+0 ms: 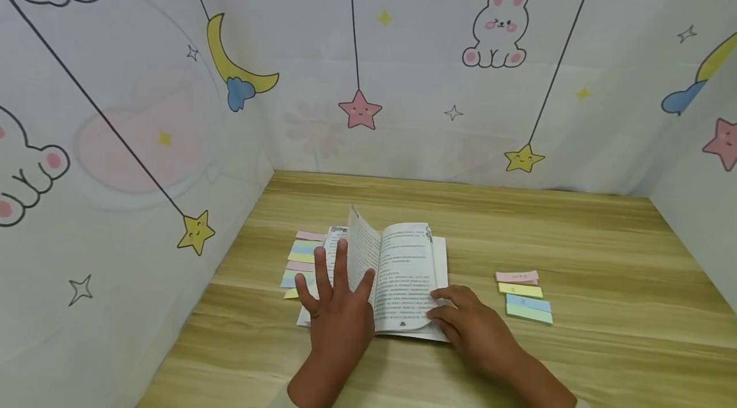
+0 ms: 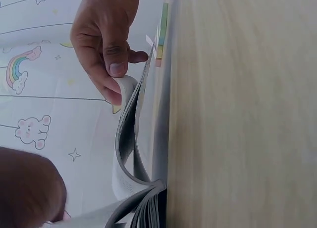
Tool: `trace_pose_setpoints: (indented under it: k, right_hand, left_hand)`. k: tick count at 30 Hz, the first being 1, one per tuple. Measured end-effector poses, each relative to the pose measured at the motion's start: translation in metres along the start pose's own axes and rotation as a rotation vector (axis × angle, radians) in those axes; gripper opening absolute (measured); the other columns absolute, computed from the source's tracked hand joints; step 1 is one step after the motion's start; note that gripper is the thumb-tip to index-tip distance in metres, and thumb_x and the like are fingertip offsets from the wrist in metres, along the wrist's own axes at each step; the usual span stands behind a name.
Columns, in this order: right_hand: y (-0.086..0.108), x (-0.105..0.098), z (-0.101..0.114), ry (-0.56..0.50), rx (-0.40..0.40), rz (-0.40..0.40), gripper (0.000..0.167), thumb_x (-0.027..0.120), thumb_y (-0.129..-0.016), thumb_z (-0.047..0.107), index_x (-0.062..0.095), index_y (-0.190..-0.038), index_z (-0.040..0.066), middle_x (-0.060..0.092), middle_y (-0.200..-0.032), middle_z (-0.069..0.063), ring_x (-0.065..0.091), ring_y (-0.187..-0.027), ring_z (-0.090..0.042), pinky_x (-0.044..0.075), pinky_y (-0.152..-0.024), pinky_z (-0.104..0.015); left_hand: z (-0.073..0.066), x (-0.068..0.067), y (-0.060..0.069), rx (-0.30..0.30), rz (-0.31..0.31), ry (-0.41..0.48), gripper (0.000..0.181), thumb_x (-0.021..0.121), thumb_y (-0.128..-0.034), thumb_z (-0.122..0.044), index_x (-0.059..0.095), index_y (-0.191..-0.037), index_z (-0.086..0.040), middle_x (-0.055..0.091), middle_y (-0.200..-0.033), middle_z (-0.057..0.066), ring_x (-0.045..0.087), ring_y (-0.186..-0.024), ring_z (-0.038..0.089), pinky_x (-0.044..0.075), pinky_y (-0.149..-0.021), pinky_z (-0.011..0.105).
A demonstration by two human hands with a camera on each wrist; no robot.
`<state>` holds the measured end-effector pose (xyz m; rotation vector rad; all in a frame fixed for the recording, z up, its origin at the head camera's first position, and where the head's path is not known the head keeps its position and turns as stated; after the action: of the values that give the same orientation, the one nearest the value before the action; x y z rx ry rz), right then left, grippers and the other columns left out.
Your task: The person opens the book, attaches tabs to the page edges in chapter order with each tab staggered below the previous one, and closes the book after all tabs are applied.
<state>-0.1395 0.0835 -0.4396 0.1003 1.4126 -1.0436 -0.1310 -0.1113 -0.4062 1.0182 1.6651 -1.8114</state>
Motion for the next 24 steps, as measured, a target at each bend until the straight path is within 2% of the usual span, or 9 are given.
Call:
trace_pose_setpoints:
  k: [2,5,7,10,12,14,16,20,24]
  right_hand:
    - [0.000,-0.001,0.001,-0.006,-0.005,-0.003,0.023,0.086,-0.079,0.008,0.077,-0.097,0.020,0.066,-0.122,0.000,0.059,-0.118,-0.022,0.057,-0.086,-0.037]
    - [-0.001,-0.001,0.001,-0.017,-0.010,-0.003,0.023,0.087,-0.077,0.007,0.077,-0.094,0.020,0.065,-0.120,0.001,0.059,-0.116,-0.020,0.057,-0.085,-0.035]
    - [-0.001,-0.001,0.001,-0.025,-0.013,-0.001,0.023,0.088,-0.077,0.007,0.077,-0.092,0.019,0.066,-0.119,0.002,0.059,-0.115,-0.018,0.057,-0.085,-0.034]
    - [-0.001,0.000,0.000,-0.029,-0.008,-0.002,0.023,0.089,-0.076,0.007,0.076,-0.090,0.020,0.066,-0.118,0.003,0.060,-0.114,-0.017,0.057,-0.085,-0.034]
    - [-0.001,0.000,-0.001,-0.028,-0.003,-0.005,0.023,0.090,-0.075,0.008,0.076,-0.089,0.020,0.066,-0.118,0.004,0.060,-0.114,-0.017,0.057,-0.086,-0.035]
    - [-0.002,-0.001,-0.001,-0.027,0.000,-0.009,0.023,0.091,-0.074,0.010,0.075,-0.088,0.021,0.066,-0.117,0.005,0.059,-0.115,-0.017,0.057,-0.086,-0.034]
    - [-0.003,-0.002,0.000,-0.029,-0.005,-0.016,0.024,0.091,-0.074,0.010,0.074,-0.087,0.021,0.065,-0.117,0.006,0.059,-0.114,-0.017,0.056,-0.087,-0.034]
    - [-0.004,-0.005,0.001,-0.037,-0.022,-0.042,0.027,0.092,-0.071,0.009,0.072,-0.085,0.021,0.065,-0.115,0.006,0.059,-0.113,-0.017,0.055,-0.087,-0.033]
    - [-0.005,-0.009,0.002,-0.033,-0.023,-0.070,0.029,0.093,-0.069,0.008,0.071,-0.084,0.021,0.065,-0.113,0.007,0.060,-0.111,-0.017,0.055,-0.084,-0.033]
  left_hand:
    - [0.001,0.002,0.001,-0.018,0.041,-0.068,0.050,0.087,-0.0654,-0.005,0.078,-0.112,-0.019,0.024,-0.165,0.022,0.005,-0.152,0.050,-0.001,-0.107,0.075]
    - [0.001,0.011,0.003,-0.023,0.149,-0.079,0.044,0.090,-0.0664,0.000,0.076,-0.105,-0.016,0.036,-0.160,0.021,0.010,-0.152,0.049,0.003,-0.108,0.075]
    - [-0.002,0.018,0.005,0.001,0.211,-0.031,0.037,0.089,-0.0724,-0.006,0.075,-0.105,-0.017,0.049,-0.151,0.017,0.023,-0.149,0.046,0.014,-0.110,0.071]
    - [-0.011,0.028,0.008,0.059,0.304,0.099,0.034,0.084,-0.0851,-0.028,0.073,-0.115,-0.018,0.061,-0.136,0.008,0.043,-0.137,0.037,0.032,-0.107,0.059]
    - [-0.017,0.033,0.010,0.104,0.358,0.164,0.045,0.078,-0.0884,-0.047,0.070,-0.122,-0.019,0.065,-0.127,0.002,0.050,-0.126,0.030,0.041,-0.102,0.053]
    - [-0.021,0.038,0.013,0.132,0.406,0.198,0.052,0.075,-0.0877,-0.057,0.069,-0.125,-0.021,0.065,-0.125,-0.001,0.051,-0.123,0.027,0.043,-0.100,0.050]
    - [-0.023,0.041,0.014,0.148,0.428,0.189,0.053,0.075,-0.0851,-0.061,0.070,-0.123,-0.023,0.064,-0.123,-0.002,0.051,-0.121,0.025,0.042,-0.098,0.049]
    - [-0.024,0.040,0.015,0.181,0.418,0.174,0.050,0.078,-0.0824,-0.060,0.072,-0.117,-0.025,0.064,-0.122,-0.002,0.051,-0.120,0.025,0.042,-0.097,0.049]
    - [-0.025,0.039,0.014,0.209,0.420,0.181,0.048,0.077,-0.0845,-0.059,0.074,-0.118,-0.024,0.065,-0.122,-0.001,0.051,-0.119,0.024,0.042,-0.098,0.049]
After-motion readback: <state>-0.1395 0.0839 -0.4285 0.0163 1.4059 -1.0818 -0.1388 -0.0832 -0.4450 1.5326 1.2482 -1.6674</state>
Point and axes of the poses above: each hand's wrist, its own y-axis away from the middle knuckle, its own x-axis out of the palm, z = x × y, the point moved 9 cm from there along -y, towards the middle knuckle
